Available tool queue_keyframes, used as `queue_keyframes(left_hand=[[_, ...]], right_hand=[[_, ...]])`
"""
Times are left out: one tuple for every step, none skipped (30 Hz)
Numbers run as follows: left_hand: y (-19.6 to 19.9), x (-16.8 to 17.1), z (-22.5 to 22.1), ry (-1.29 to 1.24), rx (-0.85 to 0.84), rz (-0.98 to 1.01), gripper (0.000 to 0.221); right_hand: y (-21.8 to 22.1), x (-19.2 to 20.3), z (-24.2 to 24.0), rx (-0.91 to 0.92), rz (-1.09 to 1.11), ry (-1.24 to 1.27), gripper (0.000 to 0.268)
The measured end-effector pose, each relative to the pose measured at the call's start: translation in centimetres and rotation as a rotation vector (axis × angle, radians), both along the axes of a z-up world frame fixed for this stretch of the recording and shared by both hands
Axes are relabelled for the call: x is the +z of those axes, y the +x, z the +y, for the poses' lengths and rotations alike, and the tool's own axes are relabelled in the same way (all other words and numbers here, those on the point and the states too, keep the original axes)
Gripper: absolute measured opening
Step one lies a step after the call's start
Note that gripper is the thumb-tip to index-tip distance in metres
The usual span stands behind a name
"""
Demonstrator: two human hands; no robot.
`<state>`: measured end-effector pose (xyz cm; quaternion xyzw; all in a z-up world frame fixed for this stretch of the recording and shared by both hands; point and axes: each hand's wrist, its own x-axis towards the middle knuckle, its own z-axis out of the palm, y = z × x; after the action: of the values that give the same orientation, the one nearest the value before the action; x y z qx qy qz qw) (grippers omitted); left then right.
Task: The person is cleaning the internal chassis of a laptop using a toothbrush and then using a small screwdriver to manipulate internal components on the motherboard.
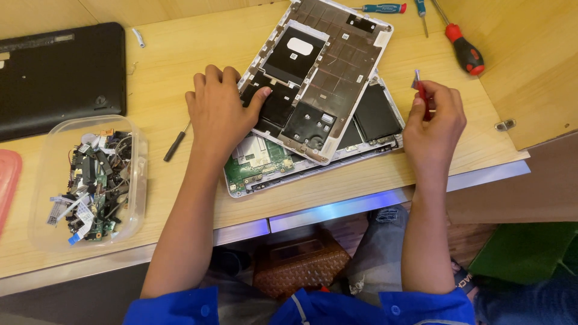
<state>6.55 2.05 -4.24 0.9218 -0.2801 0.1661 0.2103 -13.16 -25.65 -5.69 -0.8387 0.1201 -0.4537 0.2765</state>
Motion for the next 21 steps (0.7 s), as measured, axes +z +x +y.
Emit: queue_keyframes(left_hand=[[0.1,-0.1,0.0,-0.002,0.001,0.000,0.058],[0.3,-0.2,-0.2,-0.011,-0.002,0.021,0.055],[0.4,-0.3,-0.4,-0.020,-0.004,0.043,0.053],[0.8,-0.7,-0.4,-0.024,-0.004,0.043,0.053],[1.2,-1.1,-0.3,-0.024,0.013,0.045,0.048],[1.5,-1.6,-0.2,-0.020,0.029,0.051,0.045],[1.7,-1.7,0.0,-0.020,0.029,0.054,0.045],[1.9,-1.7,0.0,-0.039,0.028,0.093,0.041],[2.1,-1.7,-0.1,-0.058,0.028,0.132,0.038],[2.1,-1.5,0.0,-0.064,0.017,0.133,0.038],[2.0,-1.2,0.1,-0.091,0.010,0.148,0.038],[2.0,-0.9,0.3,-0.116,0.005,0.161,0.037],[1.9,-0.4,0.3,-0.120,-0.004,0.160,0.037],[1.7,0.1,0.6,-0.177,-0.028,0.111,0.036],[1.5,0.5,0.8,-0.234,-0.052,0.062,0.034],[1.4,0.8,0.9,-0.238,-0.056,0.062,0.034],[1.2,1.1,1.0,-0.276,-0.085,0.006,0.034],[1.1,1.4,1.1,-0.314,-0.113,-0.050,0.034],[1.3,1.4,1.1,-0.319,-0.115,-0.051,0.034],[1.4,1.5,1.2,-0.359,-0.150,-0.102,0.034],[1.6,1.5,1.3,-0.399,-0.184,-0.152,0.035]], right_hand=[[-0.1,0.0,0.3,0.001,0.000,-0.002,0.025],[-0.2,0.1,0.5,0.096,-0.090,0.164,0.023],[-0.4,0.1,0.7,0.195,-0.179,0.331,0.022],[-0.3,0.1,0.8,0.195,-0.179,0.327,0.022],[-0.2,0.1,0.8,0.219,-0.192,0.357,0.019],[-0.3,0.0,1.0,0.242,-0.202,0.392,0.017],[-0.2,0.0,0.9,0.241,-0.200,0.392,0.017],[-0.3,0.1,0.6,0.179,-0.180,0.310,0.019],[-0.4,0.3,0.4,0.118,-0.159,0.227,0.020],[-0.6,0.5,-0.5,0.108,-0.160,0.219,0.020],[-0.8,0.8,-1.4,0.023,-0.061,0.067,0.021],[-0.9,1.0,-2.2,-0.060,0.037,-0.080,0.022],[-0.7,0.8,-3.6,-0.068,0.035,-0.085,0.022],[-0.6,0.6,-4.9,-0.149,0.155,-0.121,0.022],[-0.4,0.5,-6.2,-0.230,0.274,-0.156,0.023],[0.1,0.1,-7.4,-0.234,0.273,-0.160,0.023],[0.6,-0.3,-8.7,-0.280,0.396,-0.157,0.022],[1.2,-0.6,-10.0,-0.325,0.518,-0.153,0.021],[1.6,-0.1,-10.0,-0.329,0.516,-0.157,0.021],[2.1,0.4,-9.9,-0.310,0.615,-0.155,0.019],[2.6,0.8,-9.8,-0.290,0.713,-0.153,0.020]])
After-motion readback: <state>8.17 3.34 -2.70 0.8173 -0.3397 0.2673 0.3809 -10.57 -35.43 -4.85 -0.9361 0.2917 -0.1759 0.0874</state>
